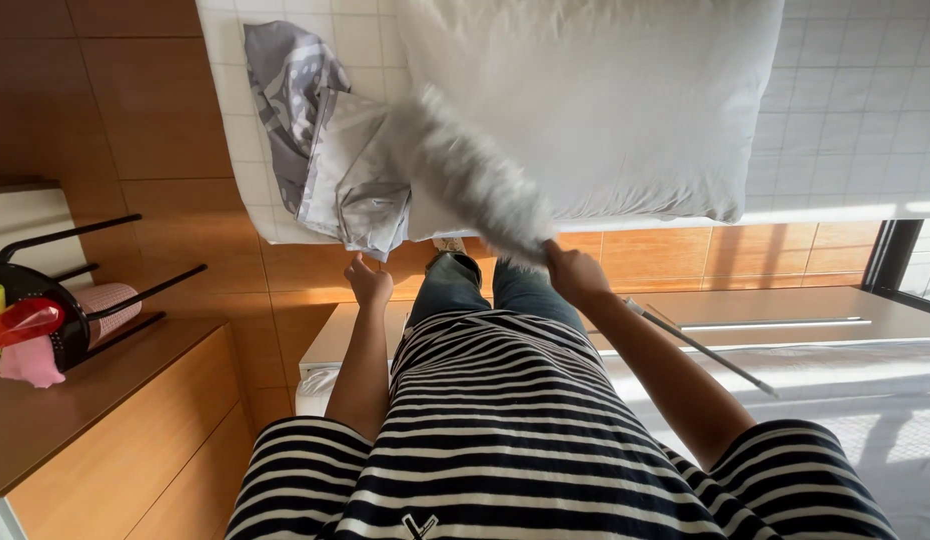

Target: The person uses a feather duster to clean a white pillow on a bed. They then pick up a gray patterned pillowcase and place the pillow inside it.

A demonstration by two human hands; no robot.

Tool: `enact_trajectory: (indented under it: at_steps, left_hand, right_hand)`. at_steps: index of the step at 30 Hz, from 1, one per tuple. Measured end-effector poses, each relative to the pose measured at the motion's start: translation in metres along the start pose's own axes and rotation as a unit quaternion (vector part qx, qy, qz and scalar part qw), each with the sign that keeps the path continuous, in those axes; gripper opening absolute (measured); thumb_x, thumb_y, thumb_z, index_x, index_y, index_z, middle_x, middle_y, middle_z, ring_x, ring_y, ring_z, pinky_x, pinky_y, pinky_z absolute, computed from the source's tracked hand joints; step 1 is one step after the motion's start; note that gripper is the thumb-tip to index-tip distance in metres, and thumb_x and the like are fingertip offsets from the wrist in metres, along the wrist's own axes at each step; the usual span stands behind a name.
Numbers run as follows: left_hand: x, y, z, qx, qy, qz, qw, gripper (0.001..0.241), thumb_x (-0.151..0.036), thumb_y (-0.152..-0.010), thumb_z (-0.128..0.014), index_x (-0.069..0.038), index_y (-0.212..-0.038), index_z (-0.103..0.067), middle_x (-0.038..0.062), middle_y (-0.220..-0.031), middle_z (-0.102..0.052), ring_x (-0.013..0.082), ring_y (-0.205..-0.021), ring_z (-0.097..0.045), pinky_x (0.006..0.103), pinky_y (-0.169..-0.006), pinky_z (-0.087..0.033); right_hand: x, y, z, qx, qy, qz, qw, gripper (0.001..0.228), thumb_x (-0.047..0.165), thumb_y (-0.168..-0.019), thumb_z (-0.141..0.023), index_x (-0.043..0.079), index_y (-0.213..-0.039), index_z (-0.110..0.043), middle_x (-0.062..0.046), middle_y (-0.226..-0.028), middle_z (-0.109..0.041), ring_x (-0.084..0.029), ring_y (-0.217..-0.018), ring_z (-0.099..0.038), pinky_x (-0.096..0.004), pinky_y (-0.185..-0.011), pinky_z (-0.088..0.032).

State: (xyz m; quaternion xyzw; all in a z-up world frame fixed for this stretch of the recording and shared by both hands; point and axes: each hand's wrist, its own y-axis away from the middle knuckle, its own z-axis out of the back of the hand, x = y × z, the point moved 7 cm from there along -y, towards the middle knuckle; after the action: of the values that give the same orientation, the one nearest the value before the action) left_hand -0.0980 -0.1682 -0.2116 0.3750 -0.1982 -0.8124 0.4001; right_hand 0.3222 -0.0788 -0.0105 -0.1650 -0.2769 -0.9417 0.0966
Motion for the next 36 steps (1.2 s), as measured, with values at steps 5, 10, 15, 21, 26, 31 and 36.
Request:
enact_trajectory:
  at_steps: [5, 10, 15, 21, 26, 31, 36]
  left_hand:
    - [0.030, -0.005, -0.002, -0.035, -0.007, -0.061, 0.997, 0.064, -0.002, -0.089, -0.056, 0.004, -0.149, -0.037, 0.030, -0.149, -0.036, 0.0472, -0.137, -0.043, 0.0496, -0.112, -0.041]
    - [0.037, 0.020, 0.024, -0.017, 0.026, 0.044, 0.999, 0.067, -0.002, -0.089, -0.050, 0.001, -0.153, -0.031, 0.029, -0.149, -0.034, 0.0443, -0.133, -0.045, 0.0496, -0.108, -0.043]
    - [0.078, 0.016, 0.018, -0.018, -0.030, 0.140, 0.989, 0.060, -0.022, -0.092, -0.061, -0.007, -0.148, -0.043, 0.027, -0.148, -0.038, 0.0438, -0.133, -0.046, 0.0504, -0.109, -0.043]
    - [0.055, 0.013, 0.029, -0.024, -0.017, 0.107, 0.994, 0.062, -0.014, -0.086, -0.059, -0.007, -0.145, -0.043, 0.024, -0.149, -0.035, 0.0430, -0.133, -0.040, 0.0522, -0.103, -0.045]
    - [0.003, 0.009, 0.046, -0.087, -0.055, -0.040, 0.994, 0.056, -0.009, -0.088, -0.061, -0.002, -0.142, -0.048, 0.026, -0.144, -0.044, 0.0446, -0.132, -0.043, 0.0534, -0.108, -0.041]
    - [-0.120, 0.032, 0.080, -0.166, -0.017, -0.316, 0.934, 0.051, 0.000, -0.089, -0.056, -0.001, -0.139, -0.052, 0.021, -0.139, -0.051, 0.0440, -0.134, -0.045, 0.0535, -0.112, -0.037]
    - [-0.171, 0.006, 0.035, -0.099, -0.056, -0.405, 0.907, 0.039, -0.013, -0.100, -0.055, -0.002, -0.137, -0.055, 0.021, -0.135, -0.059, 0.0388, -0.131, -0.049, 0.0531, -0.113, -0.037]
  right_hand:
    - [0.055, 0.035, -0.046, 0.163, 0.098, 0.073, 0.979, 0.020, 0.017, -0.099, -0.052, 0.011, -0.118, -0.055, -0.017, -0.080, -0.070, -0.038, -0.074, -0.070, -0.053, -0.063, -0.056]
    - [0.061, 0.019, 0.035, -0.013, -0.026, 0.072, 0.997, 0.024, 0.016, -0.098, -0.055, 0.008, -0.121, -0.055, -0.018, -0.072, -0.067, -0.039, -0.061, -0.068, -0.052, -0.057, -0.054]
    - [0.037, -0.012, 0.072, -0.169, -0.096, -0.037, 0.980, 0.022, 0.013, -0.101, -0.053, 0.004, -0.121, -0.056, -0.022, -0.067, -0.062, -0.044, -0.062, -0.064, -0.054, -0.056, -0.050]
    - [0.078, 0.038, -0.036, 0.140, 0.029, -0.010, 0.990, 0.019, 0.020, -0.099, -0.051, 0.013, -0.112, -0.062, -0.022, -0.085, -0.071, -0.044, -0.080, -0.069, -0.057, -0.071, -0.054]
    - [0.082, 0.071, -0.020, 0.128, -0.046, -0.072, 0.988, 0.022, 0.023, -0.098, -0.054, 0.013, -0.116, -0.062, -0.021, -0.085, -0.072, -0.041, -0.080, -0.070, -0.054, -0.072, -0.054]
    - [0.046, 0.098, 0.030, -0.020, -0.181, -0.079, 0.980, 0.021, 0.026, -0.096, -0.066, 0.008, -0.107, -0.067, -0.019, -0.070, -0.069, -0.035, -0.065, -0.064, -0.047, -0.061, -0.049]
    - [0.047, 0.117, 0.100, -0.181, -0.335, -0.074, 0.922, 0.036, 0.031, -0.092, -0.072, -0.002, -0.104, -0.065, -0.008, -0.062, -0.061, -0.012, -0.051, -0.048, -0.032, -0.049, -0.040]
